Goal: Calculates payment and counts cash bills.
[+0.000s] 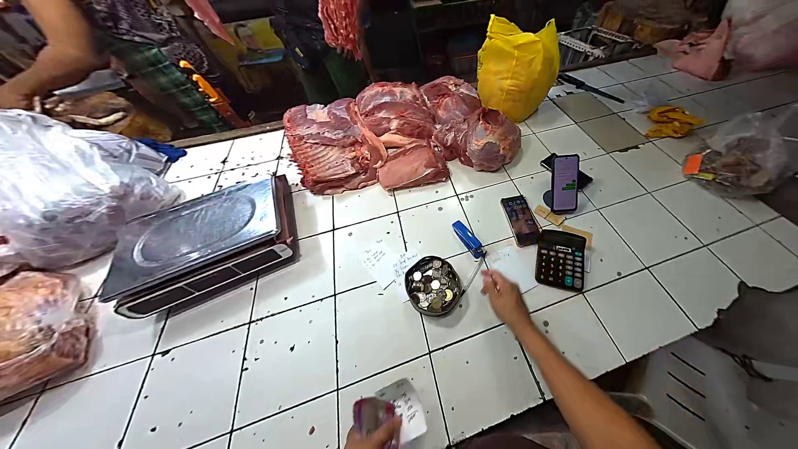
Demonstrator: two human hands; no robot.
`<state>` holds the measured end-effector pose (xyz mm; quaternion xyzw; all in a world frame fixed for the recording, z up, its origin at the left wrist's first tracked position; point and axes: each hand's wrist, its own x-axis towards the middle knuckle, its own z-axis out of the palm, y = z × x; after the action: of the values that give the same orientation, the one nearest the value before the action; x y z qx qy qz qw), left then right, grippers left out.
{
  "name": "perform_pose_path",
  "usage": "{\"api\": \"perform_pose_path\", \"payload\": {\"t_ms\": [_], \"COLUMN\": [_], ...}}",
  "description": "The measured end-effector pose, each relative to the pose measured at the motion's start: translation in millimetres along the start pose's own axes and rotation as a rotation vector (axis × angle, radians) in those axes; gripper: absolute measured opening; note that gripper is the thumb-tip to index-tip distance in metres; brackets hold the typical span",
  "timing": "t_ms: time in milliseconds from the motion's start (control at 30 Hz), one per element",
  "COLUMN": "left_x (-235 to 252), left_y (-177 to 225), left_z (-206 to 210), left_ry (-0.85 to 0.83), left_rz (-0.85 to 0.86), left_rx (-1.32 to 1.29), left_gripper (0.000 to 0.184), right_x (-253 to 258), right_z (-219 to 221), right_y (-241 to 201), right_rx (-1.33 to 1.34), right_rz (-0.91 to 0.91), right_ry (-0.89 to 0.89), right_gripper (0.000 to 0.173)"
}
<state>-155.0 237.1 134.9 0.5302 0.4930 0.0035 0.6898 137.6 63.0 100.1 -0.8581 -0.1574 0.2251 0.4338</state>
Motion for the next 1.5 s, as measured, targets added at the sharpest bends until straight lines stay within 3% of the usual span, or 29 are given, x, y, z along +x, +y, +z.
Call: {"api": "perform_pose_path", "payload": {"t_ms": [133, 200, 300, 400, 467, 567, 667, 900, 1033, 1100, 1167, 1333, 1433, 1500], "left_x": [19.6, 20.2, 15.6, 5.3, -4.0, -15.3, -27.0, -48.3, -48.6, -49.2, -47.9, -40.4, -37.4, -37.5], "left_y": [35.1, 51.4, 70.5, 91.9, 105.1, 117.3, 118.7, 101.9, 91.7, 87.3, 83.7, 68.4, 59.1, 53.3], "left_z": [44.6, 62.0, 75.3, 78.5, 77.1, 70.2, 64.4, 62.2, 67.9, 72.7, 74.7, 70.8, 74.6, 84.7], "left_ry": [-0.075, -0.134, -0.232, -0.339, -0.401, -0.462, -0.440, -0.518, -0.436, -0.414, -0.424, -0.366, -0.302, -0.247], "left_rz": [0.192, 0.285, 0.361, 0.246, 0.083, -0.069, -0.086, 0.140, 0.218, 0.241, 0.251, 0.184, 0.125, 0.086], "left_rx": [0.132, 0.131, 0.065, -0.064, -0.188, -0.346, -0.364, -0.298, -0.273, -0.283, -0.293, -0.342, -0.363, -0.380], "left_gripper": [0.029, 0.028, 0.023, 0.012, 0.026, 0.025, 0.021, 0.017, 0.017, 0.018, 0.021, 0.031, 0.036, 0.039], "right_x": [-84.3, -102.5, -110.0, -111.9, -119.1, -132.0, -141.9, -144.1, -149.3, -148.3, -135.3, -73.2, -55.9, -54.0], "right_z": [31.8, 36.0, 33.4, 16.8, 7.2, 3.7, 8.5, 12.9, 1.4, -7.5, -15.2, -19.2, -13.0, -9.5], "right_y": [-38.8, -53.6, -71.0, -85.9, -94.2, -103.3, -107.9, -99.0, -97.1, -97.2, -87.7, -15.0, 22.7, 33.5], "right_rx": [0.241, 0.288, 0.315, 0.427, 0.521, 0.568, 0.425, 0.036, 0.262, 0.395, 0.365, -0.011, -0.240, -0.413], "right_rz": [-0.067, -0.074, -0.030, 0.021, 0.019, -0.076, -0.208, -0.368, -0.307, -0.264, -0.223, 0.041, 0.072, -0.002], "right_ry": [-0.303, -0.330, -0.213, -0.095, -0.034, 0.038, 0.057, 0.190, 0.104, 0.075, 0.104, 0.046, -0.012, -0.029], "right_gripper": [0.051, 0.057, 0.032, 0.028, 0.028, 0.025, 0.023, 0.033, 0.023, 0.025, 0.024, 0.044, 0.059, 0.056]}}
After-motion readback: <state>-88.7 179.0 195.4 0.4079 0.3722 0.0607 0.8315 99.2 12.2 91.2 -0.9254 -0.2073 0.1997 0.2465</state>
